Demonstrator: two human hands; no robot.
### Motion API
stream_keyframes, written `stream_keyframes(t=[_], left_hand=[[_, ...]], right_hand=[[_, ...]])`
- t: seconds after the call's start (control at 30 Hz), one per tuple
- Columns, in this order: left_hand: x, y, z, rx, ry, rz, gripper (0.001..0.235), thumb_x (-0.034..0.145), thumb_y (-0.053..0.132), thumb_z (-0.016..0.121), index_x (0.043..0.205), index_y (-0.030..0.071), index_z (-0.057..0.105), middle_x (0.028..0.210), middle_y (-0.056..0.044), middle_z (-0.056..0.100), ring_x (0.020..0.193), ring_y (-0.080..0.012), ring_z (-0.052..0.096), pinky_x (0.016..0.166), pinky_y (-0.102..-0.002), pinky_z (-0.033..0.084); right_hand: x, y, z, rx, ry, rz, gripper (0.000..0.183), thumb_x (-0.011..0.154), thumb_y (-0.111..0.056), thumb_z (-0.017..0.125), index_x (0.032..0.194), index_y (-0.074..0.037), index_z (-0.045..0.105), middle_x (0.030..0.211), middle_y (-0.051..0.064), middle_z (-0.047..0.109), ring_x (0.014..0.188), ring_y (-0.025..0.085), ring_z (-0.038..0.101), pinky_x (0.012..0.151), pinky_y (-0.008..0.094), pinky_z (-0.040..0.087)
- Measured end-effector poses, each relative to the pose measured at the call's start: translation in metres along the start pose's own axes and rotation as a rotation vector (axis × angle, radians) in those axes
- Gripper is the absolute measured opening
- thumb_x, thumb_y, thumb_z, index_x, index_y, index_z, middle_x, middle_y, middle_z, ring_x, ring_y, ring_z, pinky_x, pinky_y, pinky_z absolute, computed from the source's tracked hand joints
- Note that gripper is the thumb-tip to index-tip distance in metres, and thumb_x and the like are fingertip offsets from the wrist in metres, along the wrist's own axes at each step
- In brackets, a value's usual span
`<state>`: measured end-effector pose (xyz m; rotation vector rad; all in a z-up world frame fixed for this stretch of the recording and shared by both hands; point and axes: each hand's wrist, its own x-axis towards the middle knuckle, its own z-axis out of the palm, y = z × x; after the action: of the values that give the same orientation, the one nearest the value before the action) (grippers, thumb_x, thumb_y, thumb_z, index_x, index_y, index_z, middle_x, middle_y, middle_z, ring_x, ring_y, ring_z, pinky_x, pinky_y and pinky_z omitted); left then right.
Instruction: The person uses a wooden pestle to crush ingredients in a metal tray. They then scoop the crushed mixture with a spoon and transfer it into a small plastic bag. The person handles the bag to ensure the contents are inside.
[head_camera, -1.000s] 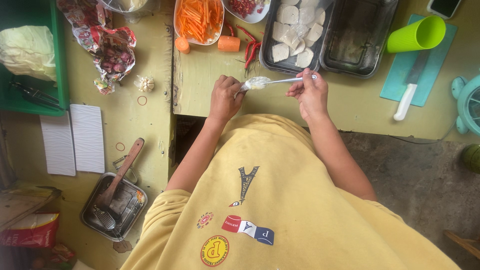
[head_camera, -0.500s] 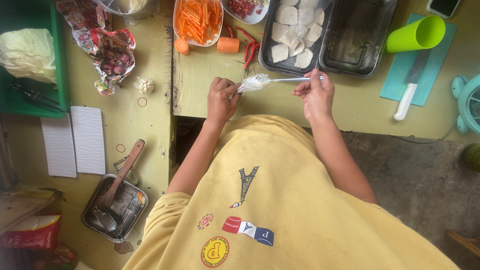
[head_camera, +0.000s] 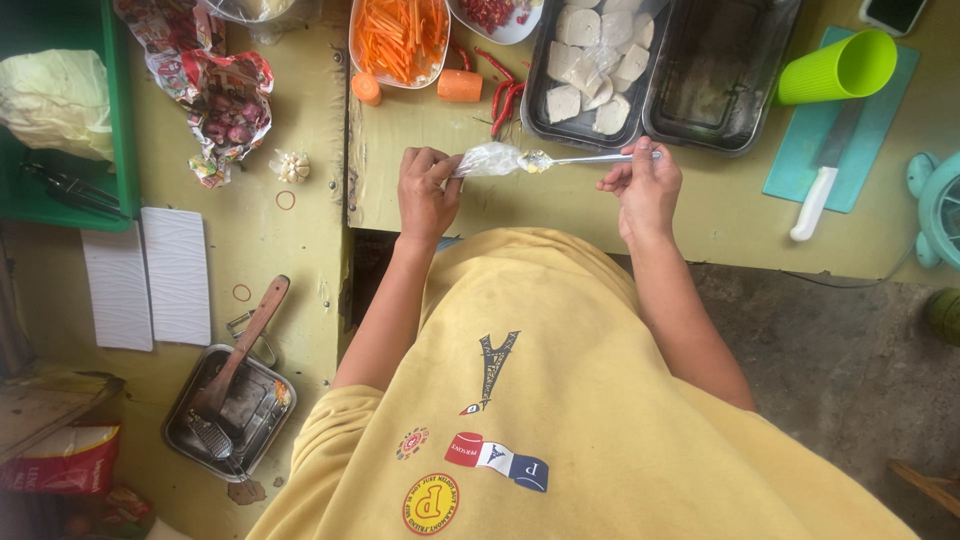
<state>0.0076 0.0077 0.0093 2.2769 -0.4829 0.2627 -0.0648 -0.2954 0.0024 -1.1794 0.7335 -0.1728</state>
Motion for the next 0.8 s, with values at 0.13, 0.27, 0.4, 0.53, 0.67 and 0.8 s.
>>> stream_keyframes(t=[0.13, 0.27, 0.4, 0.53, 0.67, 0.8], left_hand=[[0.000, -0.007, -0.004, -0.002, 0.019, -0.015, 0.023, 0.078, -0.004, 0.076, 0.099, 0.005, 0.074, 0.092, -0.007, 0.065, 0.093, -0.0299, 0.058, 0.079, -0.042, 0.052], [0.002, -0.008, 0.001, -0.056, 0.064, -0.076, 0.022, 0.081, -0.005, 0.074, 0.101, 0.003, 0.071, 0.090, -0.010, 0.063, 0.086, -0.0301, 0.058, 0.076, -0.043, 0.050], [0.010, -0.012, 0.013, -0.072, 0.131, -0.173, 0.014, 0.085, 0.001, 0.076, 0.096, 0.003, 0.068, 0.086, -0.011, 0.063, 0.080, -0.0297, 0.062, 0.072, -0.043, 0.051], [0.030, -0.023, 0.026, -0.080, 0.224, -0.288, 0.012, 0.092, 0.010, 0.077, 0.091, 0.003, 0.067, 0.085, -0.011, 0.065, 0.077, -0.0283, 0.064, 0.071, -0.043, 0.052], [0.048, -0.034, 0.027, -0.080, 0.129, -0.293, 0.022, 0.089, 0.016, 0.081, 0.098, 0.001, 0.068, 0.090, -0.013, 0.067, 0.079, -0.0288, 0.064, 0.074, -0.043, 0.053], [0.040, -0.031, 0.020, -0.020, 0.103, -0.185, 0.037, 0.084, 0.017, 0.083, 0.112, 0.000, 0.066, 0.102, -0.014, 0.065, 0.093, -0.0324, 0.062, 0.080, -0.045, 0.054]], right_hand=[[0.002, 0.000, -0.010, -0.016, 0.006, -0.014, 0.026, 0.113, -0.028, 0.051, 0.103, -0.004, 0.056, 0.070, 0.007, 0.061, 0.060, 0.014, 0.062, 0.063, 0.034, 0.061], [0.004, 0.001, -0.012, 0.011, 0.012, -0.023, 0.025, 0.112, -0.027, 0.051, 0.103, -0.004, 0.056, 0.070, 0.007, 0.061, 0.060, 0.014, 0.062, 0.063, 0.035, 0.062], [0.002, 0.003, -0.010, 0.018, 0.008, -0.026, 0.025, 0.112, -0.027, 0.052, 0.103, -0.004, 0.056, 0.070, 0.007, 0.062, 0.060, 0.015, 0.063, 0.063, 0.035, 0.062], [-0.001, 0.001, -0.006, 0.028, -0.006, -0.016, 0.025, 0.112, -0.027, 0.052, 0.103, -0.004, 0.056, 0.069, 0.007, 0.061, 0.059, 0.015, 0.062, 0.062, 0.036, 0.061], [-0.006, -0.001, 0.002, 0.034, -0.052, -0.014, 0.025, 0.112, -0.027, 0.051, 0.103, -0.004, 0.056, 0.069, 0.007, 0.061, 0.060, 0.015, 0.062, 0.063, 0.035, 0.061], [-0.014, -0.003, 0.012, 0.051, -0.100, 0.003, 0.025, 0.112, -0.027, 0.051, 0.104, -0.004, 0.055, 0.070, 0.007, 0.061, 0.061, 0.015, 0.061, 0.064, 0.035, 0.061]])
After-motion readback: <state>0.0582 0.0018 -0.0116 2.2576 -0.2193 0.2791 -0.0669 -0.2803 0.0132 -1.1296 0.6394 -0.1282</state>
